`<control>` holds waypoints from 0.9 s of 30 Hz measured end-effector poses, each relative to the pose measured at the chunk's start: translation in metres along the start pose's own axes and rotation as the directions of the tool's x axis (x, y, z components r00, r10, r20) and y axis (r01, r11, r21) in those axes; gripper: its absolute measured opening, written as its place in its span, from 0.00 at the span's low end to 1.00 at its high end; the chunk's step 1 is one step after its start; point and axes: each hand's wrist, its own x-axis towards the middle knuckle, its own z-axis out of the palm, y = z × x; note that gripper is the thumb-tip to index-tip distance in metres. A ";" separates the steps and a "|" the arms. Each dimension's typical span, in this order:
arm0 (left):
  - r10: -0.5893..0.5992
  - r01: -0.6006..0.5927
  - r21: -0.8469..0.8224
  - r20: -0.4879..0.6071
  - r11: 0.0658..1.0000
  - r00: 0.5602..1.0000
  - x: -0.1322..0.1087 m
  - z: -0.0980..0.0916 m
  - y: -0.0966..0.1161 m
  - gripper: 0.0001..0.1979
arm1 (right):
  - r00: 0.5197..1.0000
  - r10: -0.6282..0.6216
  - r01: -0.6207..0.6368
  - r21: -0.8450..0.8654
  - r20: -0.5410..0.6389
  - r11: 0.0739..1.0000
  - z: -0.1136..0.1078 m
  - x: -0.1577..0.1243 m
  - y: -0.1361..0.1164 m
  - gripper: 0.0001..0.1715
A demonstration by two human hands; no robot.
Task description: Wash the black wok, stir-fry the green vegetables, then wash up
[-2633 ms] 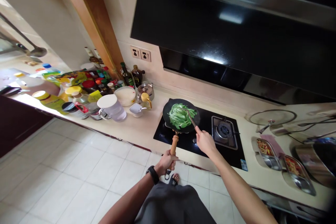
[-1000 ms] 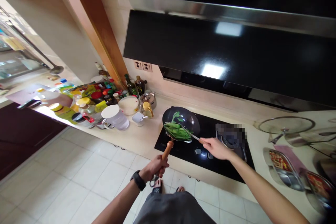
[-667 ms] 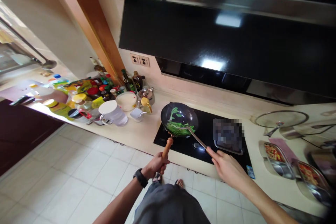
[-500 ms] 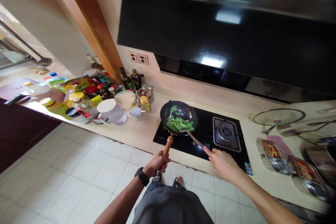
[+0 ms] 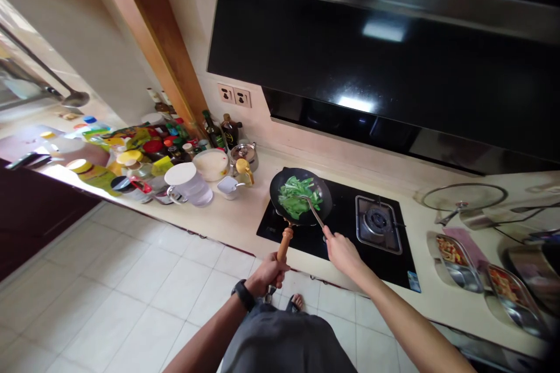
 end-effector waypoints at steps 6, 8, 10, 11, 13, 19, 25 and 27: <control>-0.014 0.014 -0.006 0.001 1.000 1.000 0.003 -0.001 -0.005 0.20 | 0.999 -0.045 0.047 -0.061 0.023 0.997 -0.008 -0.018 0.003 0.32; -0.005 0.005 -0.010 0.005 1.000 1.000 0.003 -0.001 -0.006 0.19 | 1.000 -0.018 0.019 -0.043 0.016 0.999 -0.009 0.001 -0.003 0.33; -0.003 0.003 -0.013 0.011 1.000 1.000 0.004 -0.002 -0.008 0.20 | 0.998 0.039 -0.039 -0.001 -0.046 0.999 -0.008 0.024 -0.010 0.33; -0.004 0.005 -0.012 0.016 1.000 1.000 0.004 -0.002 -0.008 0.20 | 0.994 0.069 -0.067 0.024 -0.082 0.997 -0.008 0.035 -0.014 0.32; -0.009 0.009 -0.006 0.021 1.000 1.000 0.005 -0.003 -0.008 0.21 | 0.986 0.104 -0.096 0.064 -0.128 0.993 -0.006 0.051 -0.021 0.32; 0.001 -0.001 -0.002 0.014 1.000 1.000 0.006 -0.002 -0.009 0.19 | 0.999 0.009 -0.009 -0.010 -0.038 1.000 0.001 0.036 -0.027 0.35; 0.011 -0.011 -0.021 0.022 1.000 1.000 0.004 0.000 -0.007 0.21 | 0.997 -0.081 0.081 -0.049 -0.005 0.996 -0.035 -0.020 -0.005 0.32; 0.017 -0.016 -0.026 0.028 1.000 0.999 0.005 0.000 -0.007 0.21 | 0.996 -0.072 0.074 -0.048 0.044 0.996 -0.042 -0.016 -0.011 0.32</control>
